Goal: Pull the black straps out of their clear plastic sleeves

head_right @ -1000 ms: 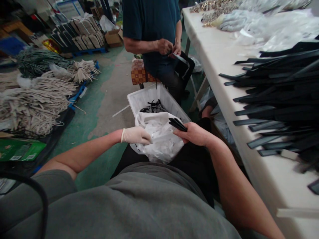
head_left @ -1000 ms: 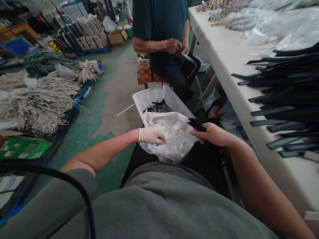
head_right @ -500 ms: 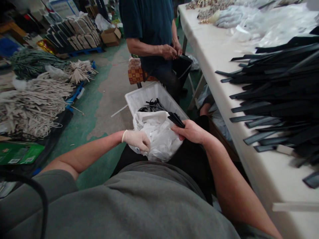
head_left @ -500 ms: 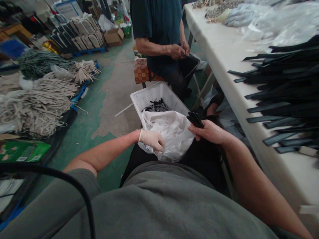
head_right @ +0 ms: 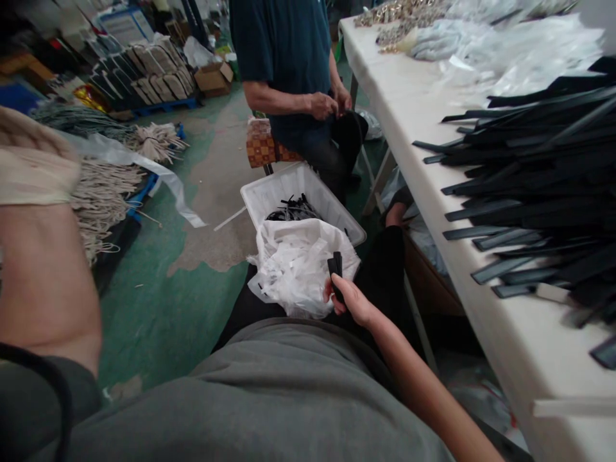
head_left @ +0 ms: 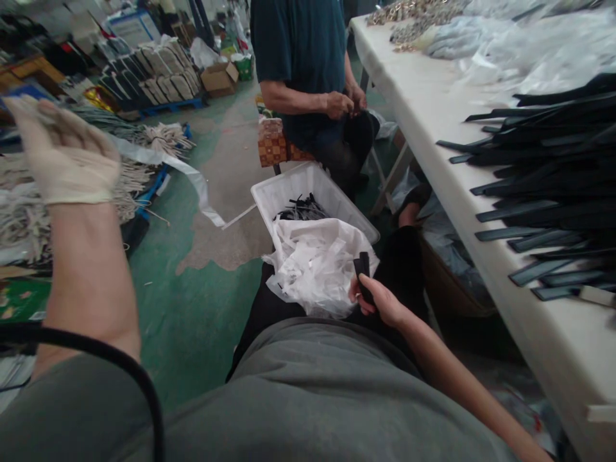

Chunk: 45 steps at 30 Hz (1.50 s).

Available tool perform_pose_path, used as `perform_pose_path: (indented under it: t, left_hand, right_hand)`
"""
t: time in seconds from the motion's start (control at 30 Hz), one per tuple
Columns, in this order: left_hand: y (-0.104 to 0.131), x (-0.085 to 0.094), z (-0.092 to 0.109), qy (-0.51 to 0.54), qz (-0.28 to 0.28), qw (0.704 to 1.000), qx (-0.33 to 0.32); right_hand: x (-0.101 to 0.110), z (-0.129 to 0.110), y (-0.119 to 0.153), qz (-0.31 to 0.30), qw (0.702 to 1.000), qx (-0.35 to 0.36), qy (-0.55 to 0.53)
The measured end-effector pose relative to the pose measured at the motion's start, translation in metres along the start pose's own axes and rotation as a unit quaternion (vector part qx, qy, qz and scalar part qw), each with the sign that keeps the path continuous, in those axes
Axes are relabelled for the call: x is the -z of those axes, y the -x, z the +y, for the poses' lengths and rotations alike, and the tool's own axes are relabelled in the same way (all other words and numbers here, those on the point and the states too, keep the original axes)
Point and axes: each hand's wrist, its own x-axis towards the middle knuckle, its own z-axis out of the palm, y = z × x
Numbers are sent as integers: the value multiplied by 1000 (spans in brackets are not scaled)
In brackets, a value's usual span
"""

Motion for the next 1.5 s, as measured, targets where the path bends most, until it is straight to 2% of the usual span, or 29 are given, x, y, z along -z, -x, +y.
perform_pose_path:
  t: [0.03,0.1,0.17,0.2,0.27,0.33,0.4,0.43,0.5,0.6,0.77,0.97,1.17,1.23,1.3,1.4,1.43,1.5]
  left_hand:
    - [15,-1,-7,31,-19,999,29]
    - [67,-21,-26,101,-81,983,132]
    - [136,-57,-47,160,-126,944,259]
    - [172,-77,-56,190,-123,917,330]
    - [237,-114,-68,204,-133,887,392]
    - [284,-141,-69,280,-119,806,508]
    - [311,-158,-63,344,-107,732,579]
    - [319,-163,-59,366,-102,708,595]
    - [325,-170,-50,393,-95,683,608]
    - [329,-176,-43,409,-92,674,608]
    - [339,-184,-46,422,-104,685,584]
    - [347,-188,-56,425,-135,697,561]
    - [358,-190,-53,406,-188,704,551]
    - [351,-188,-55,401,-171,708,556]
    - [336,-183,-58,401,-118,718,557]
    - [315,-173,-61,401,-36,731,551]
    - [313,-171,-60,402,-28,732,550]
    - [316,-169,-54,413,-51,727,546]
  right_hand:
    - [-1,2,2,-2,1000,3,10]
    - [-3,1,5,-15,998,5,60]
    - [-9,-5,8,-28,994,0,108]
    - [-13,-10,9,-33,992,-9,119]
    - [-24,-19,10,-38,992,-27,118]
    - [-36,-26,11,-41,992,-42,109]
    - [-46,-30,11,-37,993,-46,105]
    - [-50,-30,10,-32,993,-45,107]
    - [-55,-30,6,-21,993,-39,114]
    - [-60,-28,0,-11,991,-22,133]
    - [-66,-26,-5,2,986,0,167]
    - [-70,-26,-7,20,972,-11,234]
    - [-71,-31,-21,-4,967,-16,255]
    - [-68,-39,-19,-36,965,-18,260]
    - [-62,-49,-12,-60,960,-23,273]
    - [-50,-60,1,-32,946,-22,323]
    - [-47,-63,2,-16,939,-17,342]
    - [-48,-66,-2,4,929,-5,370]
